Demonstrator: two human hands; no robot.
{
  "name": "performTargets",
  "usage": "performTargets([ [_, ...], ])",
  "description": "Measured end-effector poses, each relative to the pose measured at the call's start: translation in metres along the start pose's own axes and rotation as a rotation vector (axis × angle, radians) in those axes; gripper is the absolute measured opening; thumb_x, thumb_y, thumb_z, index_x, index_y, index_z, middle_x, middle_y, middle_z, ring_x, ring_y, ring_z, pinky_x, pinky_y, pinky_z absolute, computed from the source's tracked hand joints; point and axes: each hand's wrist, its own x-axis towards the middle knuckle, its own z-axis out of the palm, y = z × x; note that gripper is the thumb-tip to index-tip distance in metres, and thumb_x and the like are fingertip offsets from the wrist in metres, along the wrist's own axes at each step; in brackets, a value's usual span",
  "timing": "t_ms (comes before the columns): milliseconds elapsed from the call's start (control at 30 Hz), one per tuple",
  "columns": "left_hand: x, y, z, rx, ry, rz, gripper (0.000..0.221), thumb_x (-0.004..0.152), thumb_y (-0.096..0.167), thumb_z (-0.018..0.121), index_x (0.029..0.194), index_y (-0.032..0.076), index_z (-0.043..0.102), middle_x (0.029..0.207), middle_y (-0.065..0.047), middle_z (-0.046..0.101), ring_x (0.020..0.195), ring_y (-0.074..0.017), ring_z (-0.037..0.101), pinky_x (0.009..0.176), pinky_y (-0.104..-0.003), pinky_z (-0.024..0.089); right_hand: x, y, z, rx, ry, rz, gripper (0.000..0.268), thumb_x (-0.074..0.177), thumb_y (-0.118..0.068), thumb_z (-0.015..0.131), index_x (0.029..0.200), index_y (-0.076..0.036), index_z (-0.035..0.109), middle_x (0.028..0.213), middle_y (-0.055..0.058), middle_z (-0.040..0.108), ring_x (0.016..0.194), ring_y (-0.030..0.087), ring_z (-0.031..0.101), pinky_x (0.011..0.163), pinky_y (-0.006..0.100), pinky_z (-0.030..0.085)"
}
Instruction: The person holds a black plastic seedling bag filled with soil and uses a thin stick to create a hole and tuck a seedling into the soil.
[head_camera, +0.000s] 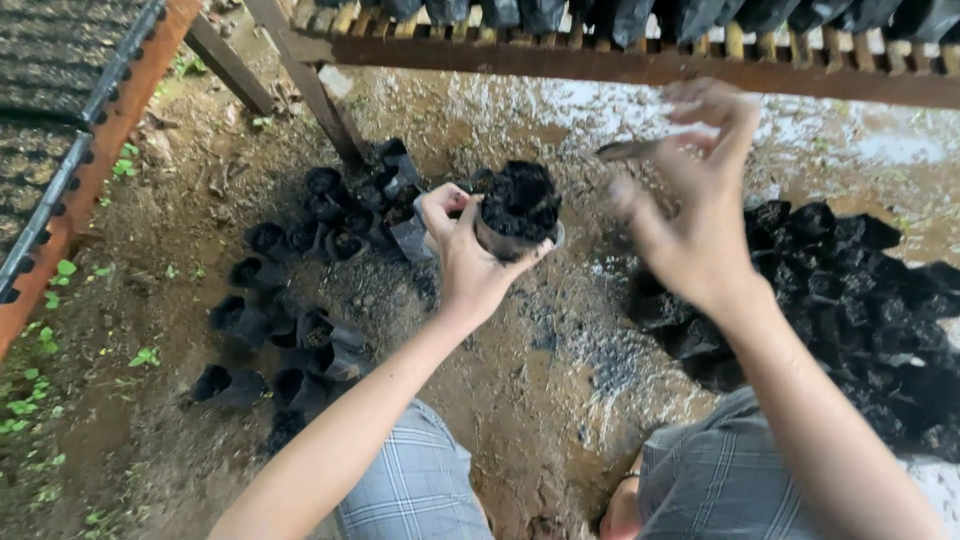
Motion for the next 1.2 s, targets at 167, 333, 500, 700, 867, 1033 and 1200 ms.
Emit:
performTargets([
  [167,0.01,0.0,-0.011,-0.032,-0.037,-0.098,0.072,0.063,0.044,0.089,0.108,-0.003,0.059,0.12,-0.013,0.033,0.118,-0.0315,0.036,0.105,-0.049,0.034,-0.017,0.07,0.006,-0.221,-0.237,0.193,0.031,0.104,-0.011,0.069,0.076,0.0,0.068,0.118,0.015,0.059,0.115,0.028,0.045,0.096,0.04,0.041],
  [333,0.013,0.0,-0.013,-0.12,-0.096,-0.228,0.079,0.06,0.028,0.095,0.118,-0.012,0.059,0.121,-0.016,0.033,0.123,-0.0379,0.035,0.108,-0.055,0.033,-0.08,0.177,0.067,-0.629,-0.839,0.352,0.012,0.077,-0.018,0.082,0.072,-0.007,0.079,0.128,0.01,0.067,0.128,0.039,0.049,0.089,0.054,0.057],
  [500,0.014,-0.011,-0.003,-0.06,-0.044,-0.11,0.067,0.053,0.035,0.094,0.101,0.001,0.061,0.116,-0.007,0.034,0.115,-0.0283,0.038,0.102,-0.053,0.031,-0.134,0.299,0.127,-0.906,-1.068,0.294,0.026,0.076,-0.035,0.077,0.093,-0.016,0.08,0.127,0.002,0.067,0.128,0.025,0.052,0.096,0.046,0.048],
  [700,0.01,-0.027,0.006,-0.055,-0.123,-0.19,0.064,0.051,0.028,0.097,0.098,0.006,0.06,0.12,-0.01,0.035,0.119,-0.0371,0.039,0.104,-0.062,0.027,-0.149,0.312,0.218,-0.735,-0.928,0.336,0.041,0.08,-0.047,0.08,0.115,-0.025,0.078,0.135,0.006,0.06,0.124,0.027,0.055,0.103,0.05,0.048],
  [867,0.009,-0.032,0.003,-0.075,-0.163,-0.312,0.063,0.048,0.017,0.098,0.1,0.006,0.063,0.124,-0.013,0.034,0.122,-0.0398,0.036,0.106,-0.06,0.028,-0.149,0.284,0.263,-0.728,-0.916,0.312,0.029,0.082,-0.034,0.081,0.11,-0.024,0.079,0.146,0.003,0.053,0.136,0.027,0.042,0.116,0.055,0.03],
  [1033,0.003,-0.038,-0.002,-0.025,-0.218,-0.249,0.055,0.054,0.028,0.097,0.09,0.003,0.064,0.121,-0.013,0.03,0.119,-0.0236,0.034,0.116,-0.04,0.034,-0.15,0.288,0.287,-0.687,-1.048,0.387,0.041,0.091,-0.007,0.056,0.124,-0.028,0.07,0.163,0.013,0.032,0.151,0.037,0.022,0.12,0.073,0.001],
  [1200,0.0,-0.037,0.002,0.093,-0.25,-0.372,0.062,0.053,0.039,0.095,0.102,0.013,0.069,0.124,-0.009,0.03,0.12,-0.0251,0.032,0.106,-0.045,0.03,-0.165,0.309,0.305,-0.714,-1.194,0.336,0.057,0.089,-0.004,0.054,0.139,-0.03,0.058,0.167,0.011,0.021,0.152,0.041,0.017,0.12,0.073,0.001],
])
